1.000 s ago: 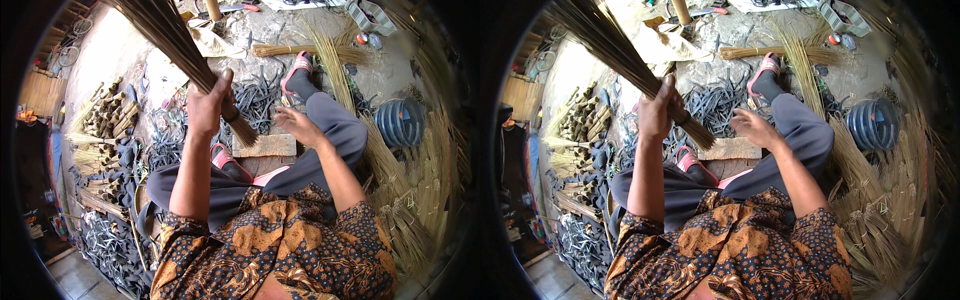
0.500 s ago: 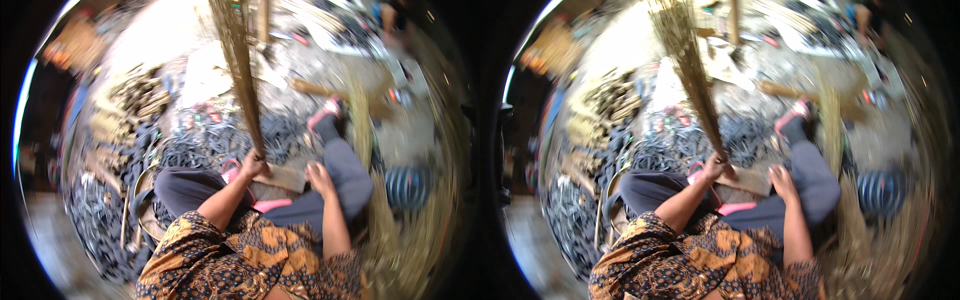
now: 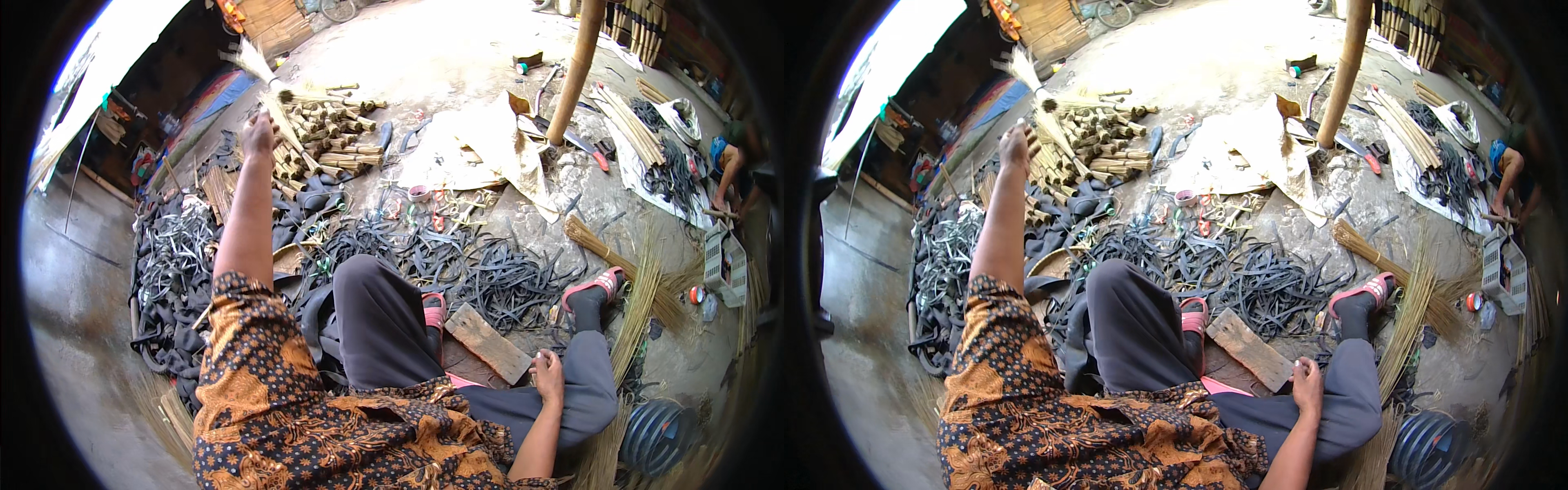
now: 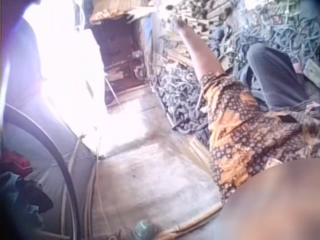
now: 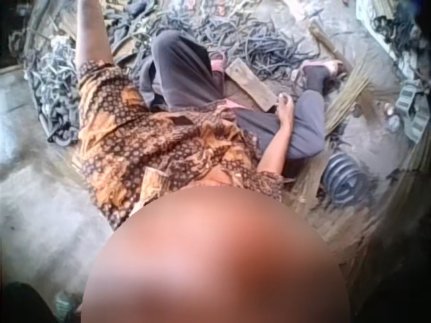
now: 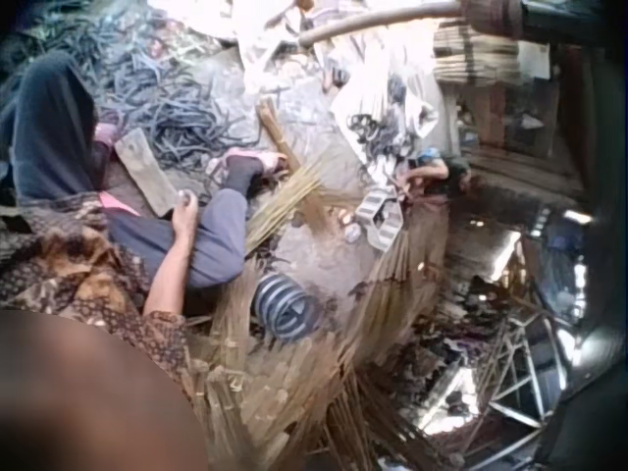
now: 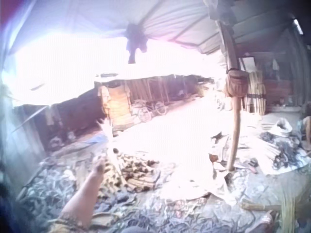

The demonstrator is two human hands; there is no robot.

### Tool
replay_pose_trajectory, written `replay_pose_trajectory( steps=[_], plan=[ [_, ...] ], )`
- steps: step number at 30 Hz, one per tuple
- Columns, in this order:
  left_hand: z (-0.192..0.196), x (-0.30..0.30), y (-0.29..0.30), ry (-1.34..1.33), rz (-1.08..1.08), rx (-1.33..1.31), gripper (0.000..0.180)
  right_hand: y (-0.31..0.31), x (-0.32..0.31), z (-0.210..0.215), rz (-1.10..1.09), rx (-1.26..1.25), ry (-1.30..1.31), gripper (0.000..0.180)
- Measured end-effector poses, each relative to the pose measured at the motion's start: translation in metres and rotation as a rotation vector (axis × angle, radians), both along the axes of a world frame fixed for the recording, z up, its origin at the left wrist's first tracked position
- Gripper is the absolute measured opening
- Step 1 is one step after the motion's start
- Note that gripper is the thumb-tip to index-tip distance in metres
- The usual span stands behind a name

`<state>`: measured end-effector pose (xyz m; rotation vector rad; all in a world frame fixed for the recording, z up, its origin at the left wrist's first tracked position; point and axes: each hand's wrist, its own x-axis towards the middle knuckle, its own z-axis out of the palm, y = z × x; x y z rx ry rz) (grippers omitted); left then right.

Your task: The person gathers bundles of dried broom stalks, aligns them, and ties them with black strips. The person repeatedly picks up stalks, arranges them, wraps the binding material, and places the finished bundles aside.

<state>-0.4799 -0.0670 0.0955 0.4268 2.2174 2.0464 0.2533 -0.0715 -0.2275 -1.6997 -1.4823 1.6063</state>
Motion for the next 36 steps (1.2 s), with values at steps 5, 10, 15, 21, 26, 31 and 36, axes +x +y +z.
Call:
replay_pose_trajectory(
  steps=[5,10,15,21,26,31,36],
  plan=[
    [-0.092,0.060,0.045,-0.318,-0.512,-0.097,0.024,-0.003,0.004,0.071,-0.190,0.084,0.245,0.035],
    [-0.181,0.129,0.159,-0.399,-1.084,-0.300,0.056,-0.024,0.070,0.141,-0.413,0.400,0.198,0.034],
    [-0.258,0.230,0.270,-0.120,-1.514,-0.670,0.068,-0.122,0.166,0.179,-0.850,0.611,-0.100,0.032],
    [-0.314,0.313,0.293,0.185,-1.767,-1.311,0.045,-0.341,0.236,0.207,-1.616,0.540,-0.548,0.035],
    [-0.291,0.331,0.297,-0.061,-1.734,-1.020,0.059,-0.511,0.238,0.233,-1.996,-0.179,-1.126,0.050],
    [-0.283,0.323,0.285,-0.058,-1.661,-1.169,0.072,-0.542,0.214,0.207,-2.114,-0.648,-0.615,0.072],
    [-0.272,0.305,0.266,-0.089,-1.605,-1.085,0.063,-0.524,0.214,0.179,-2.067,-0.563,-0.500,0.085]
  ],
)
